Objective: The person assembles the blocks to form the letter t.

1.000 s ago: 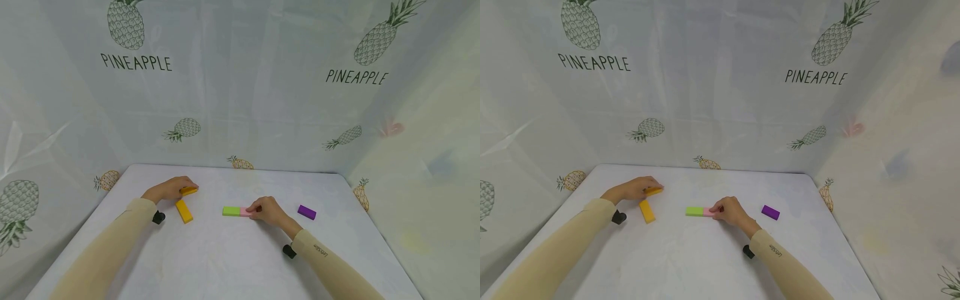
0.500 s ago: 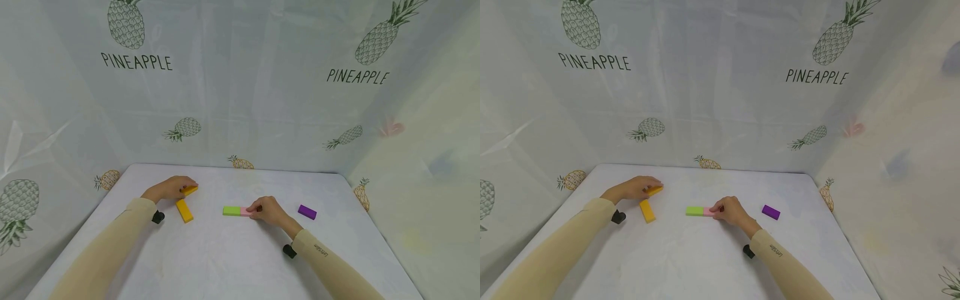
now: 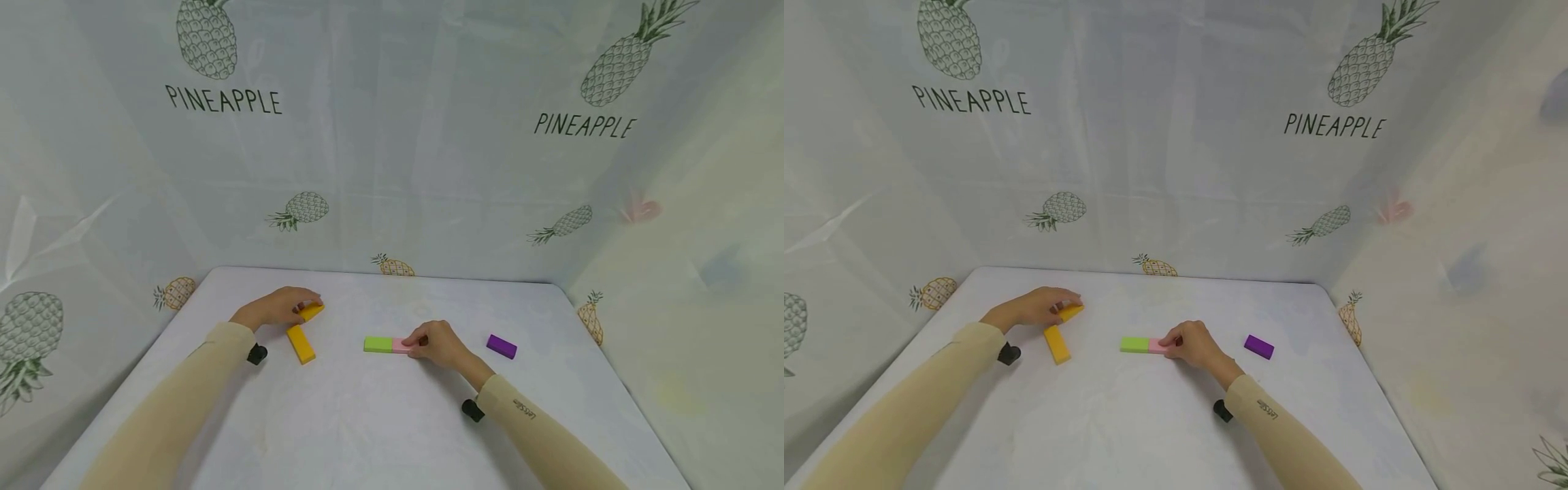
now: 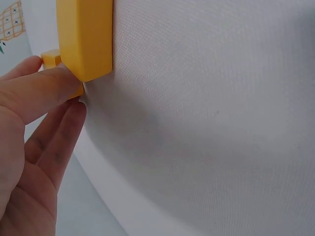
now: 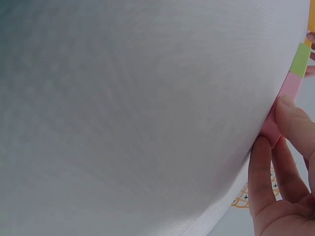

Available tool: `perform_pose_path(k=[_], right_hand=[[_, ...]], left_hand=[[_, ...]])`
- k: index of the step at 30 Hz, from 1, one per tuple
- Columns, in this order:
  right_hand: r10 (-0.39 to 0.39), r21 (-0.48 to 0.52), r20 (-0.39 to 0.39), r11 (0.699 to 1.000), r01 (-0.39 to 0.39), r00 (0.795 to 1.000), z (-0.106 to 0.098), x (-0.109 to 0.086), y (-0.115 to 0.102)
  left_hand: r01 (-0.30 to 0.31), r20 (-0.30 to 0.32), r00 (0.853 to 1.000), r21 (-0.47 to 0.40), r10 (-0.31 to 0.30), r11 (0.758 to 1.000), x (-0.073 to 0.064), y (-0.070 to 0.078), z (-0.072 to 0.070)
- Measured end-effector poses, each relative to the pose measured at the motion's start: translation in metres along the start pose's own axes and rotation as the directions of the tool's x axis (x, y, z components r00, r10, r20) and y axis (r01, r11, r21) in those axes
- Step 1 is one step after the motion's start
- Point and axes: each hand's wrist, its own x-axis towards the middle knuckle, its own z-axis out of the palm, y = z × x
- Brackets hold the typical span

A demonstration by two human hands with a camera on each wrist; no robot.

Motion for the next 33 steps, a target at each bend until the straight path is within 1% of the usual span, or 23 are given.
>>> perform_pose_path(k=[2,6,13,18,25,29,33], right_hand=[[-0.007,-0.001,-0.002,1.000,0.007,1.000,-0.001,0.000,-0.001],[-0.018,0.001,-0.004,1.000,0.018,1.000,-0.001,0.000,-0.001],[-0.018,0.008,-0.005,1.000,0.018,1.000,0.000,0.000,0.002],[-0.006,0.008,-0.002,1.000,0.006,1.000,0.000,0.000,0.001],[-0.009,0.008,-0.003,1.000,0.009,1.000,-0.001,0.000,0.000],[-0.010,0.013,-0.004,1.000,0.010,1.000,-0.001,0.000,-0.001],[-0.007,0.014,-0.006,1.000,0.007,1.000,-0.001,0.000,-0.001]], left_hand=[[-0.009,0.002,1.000,0.007,0.009,1.000,0.000,0.002,-0.001],[-0.006,0.004,1.000,0.005,0.006,1.000,0.000,0.004,-0.002],[-0.014,-0.020,1.000,0.008,0.014,1.000,-0.001,0.006,-0.001],[0.037,-0.033,0.999,-0.028,-0.038,0.999,-0.001,0.007,-0.001],[0.096,-0.054,0.994,-0.072,-0.100,0.993,0.000,-0.003,0.003],[0.104,-0.046,0.993,-0.072,-0.108,0.992,0.001,-0.005,0.002],[0.109,-0.026,0.994,-0.068,-0.111,0.992,0.002,-0.003,0.000]])
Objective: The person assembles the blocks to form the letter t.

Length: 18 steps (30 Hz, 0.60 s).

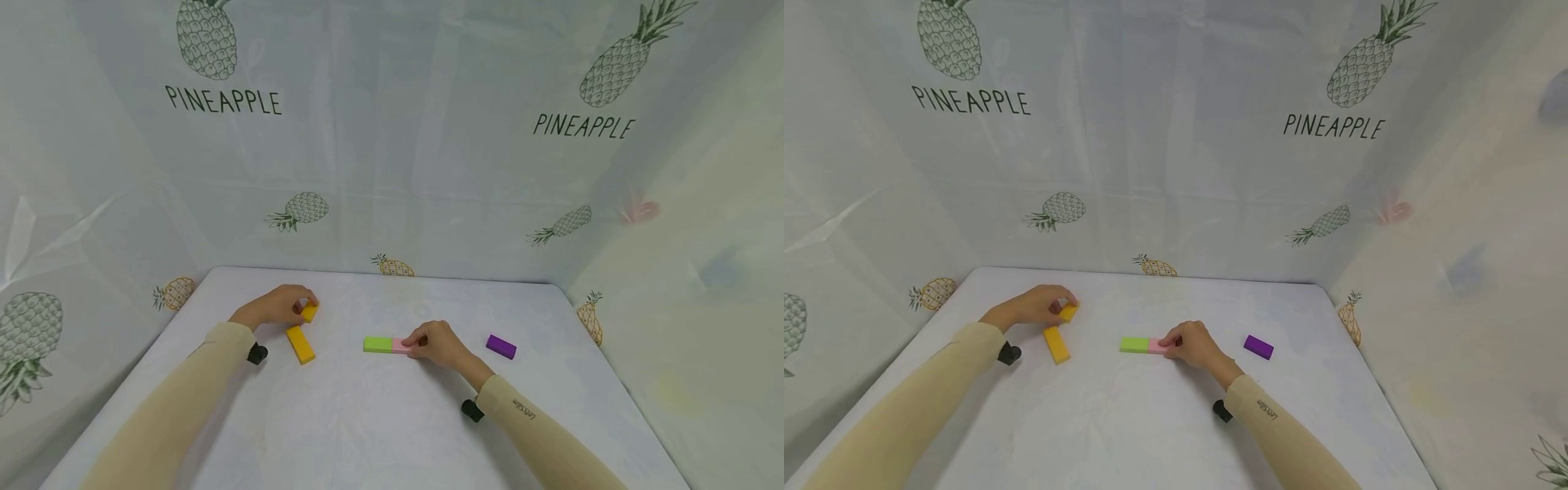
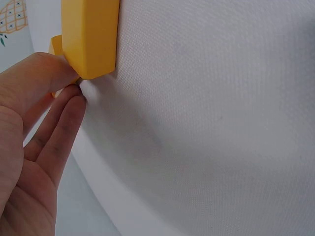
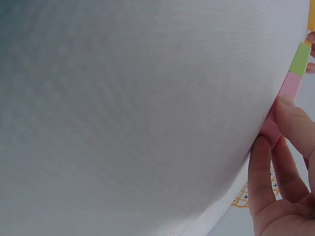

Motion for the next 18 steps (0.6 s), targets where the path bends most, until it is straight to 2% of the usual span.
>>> perform_pose_path(k=[6,13,18], right_hand=[[-0.013,0.011,0.009,1.000,0.013,1.000,0.001,0.000,0.001],[-0.024,0.013,0.012,1.000,0.024,1.000,0.000,0.000,0.002],[-0.015,0.006,0.009,1.000,0.014,1.000,0.000,0.000,0.002]], left_hand=[[-0.002,0.003,1.000,-0.020,0.002,1.000,-0.001,0.002,-0.001],[0.004,-0.041,0.999,-0.026,-0.005,1.000,0.000,0.004,0.000],[0.001,-0.064,0.998,-0.044,-0.003,0.999,0.006,0.013,0.000]])
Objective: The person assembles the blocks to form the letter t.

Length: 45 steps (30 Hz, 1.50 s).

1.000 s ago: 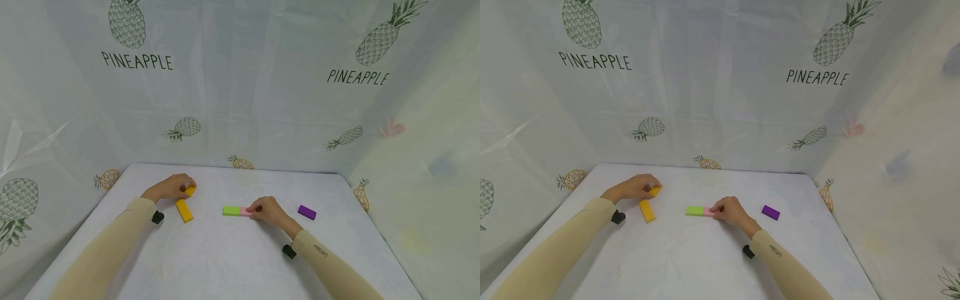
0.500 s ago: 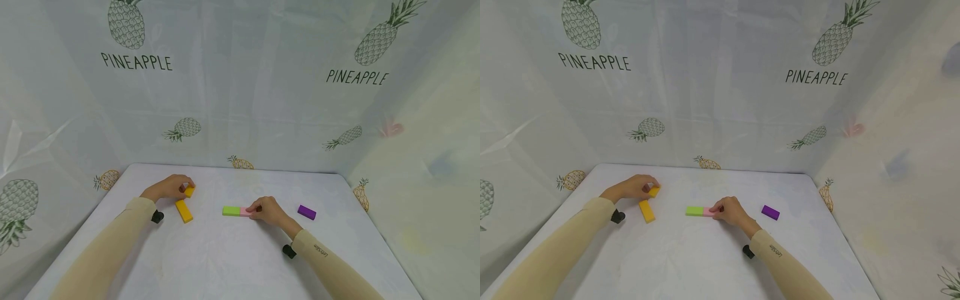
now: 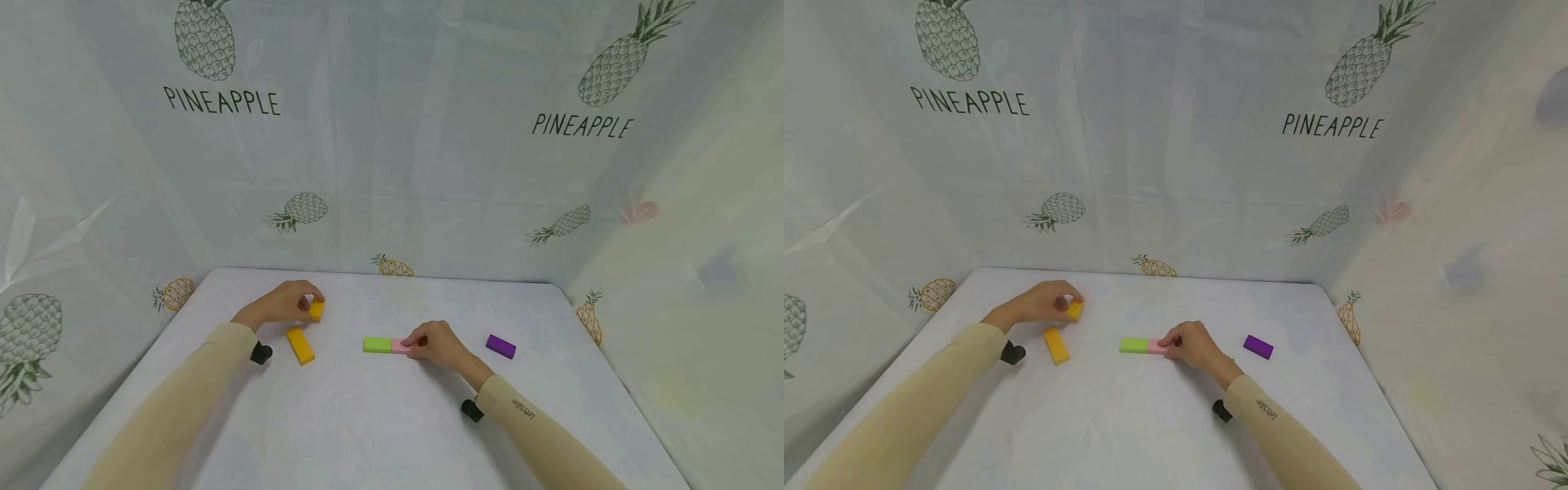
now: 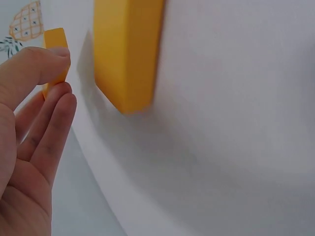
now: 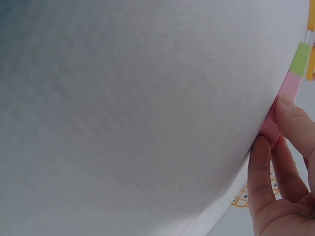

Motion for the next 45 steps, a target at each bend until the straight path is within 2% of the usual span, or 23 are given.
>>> perform_pose_path(k=[8,14,19,26,33,45], right_hand=[[0.013,-0.004,0.005,1.000,-0.013,1.000,0.001,0.000,0.001],[0.005,0.002,0.004,1.000,-0.005,1.000,0.000,-0.001,-0.002],[0.005,0.003,0.000,1.000,-0.005,1.000,-0.002,-0.001,-0.005],[0.010,-0.002,0.005,1.000,-0.010,1.000,-0.001,-0.002,-0.003],[0.009,-0.006,0.006,1.000,-0.009,1.000,-0.001,0.000,0.000],[0.024,-0.007,0.016,1.000,-0.024,1.000,0.000,0.001,0.001]], left_hand=[[-0.050,-0.001,0.999,-0.035,0.050,0.998,0.012,0.018,0.007],[-0.052,0.007,0.999,-0.068,0.053,0.996,0.019,0.035,0.014],[-0.083,0.006,0.996,-0.081,0.084,0.993,0.025,0.046,0.020],[-0.091,0.017,0.996,-0.101,0.093,0.991,0.032,0.065,0.028],[-0.094,0.008,0.995,-0.105,0.096,0.990,0.041,0.076,0.038],[-0.101,-0.003,0.995,-0.125,0.102,0.987,0.056,0.106,0.050]])
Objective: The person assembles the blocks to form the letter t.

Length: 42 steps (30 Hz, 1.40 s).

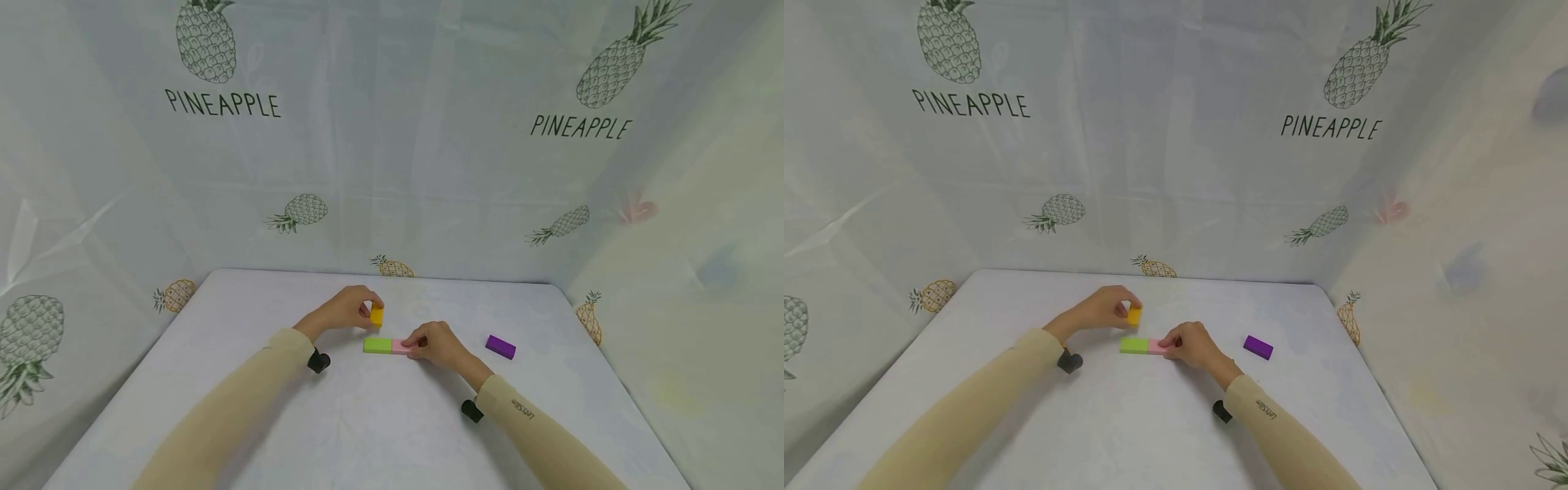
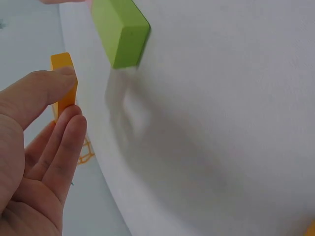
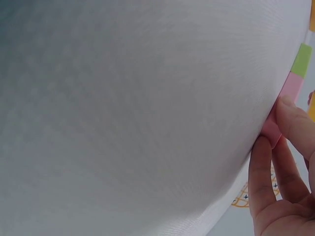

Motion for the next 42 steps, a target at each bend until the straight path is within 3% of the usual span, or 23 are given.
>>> perform_pose_path(k=[14,23,42], right_hand=[[-0.025,-0.006,0.001,1.000,0.025,1.000,0.001,0.000,0.002],[-0.028,-0.001,-0.001,1.000,0.028,1.000,0.000,-0.001,0.003],[-0.034,-0.005,-0.010,0.999,0.033,0.999,-0.001,0.000,0.002]], left_hand=[[0.001,0.021,1.000,-0.002,0.000,1.000,0.016,0.005,0.023],[0.040,0.043,0.998,0.013,-0.041,0.999,0.027,0.003,0.035],[0.038,0.050,0.998,0.054,-0.041,0.998,0.029,0.004,0.038]])
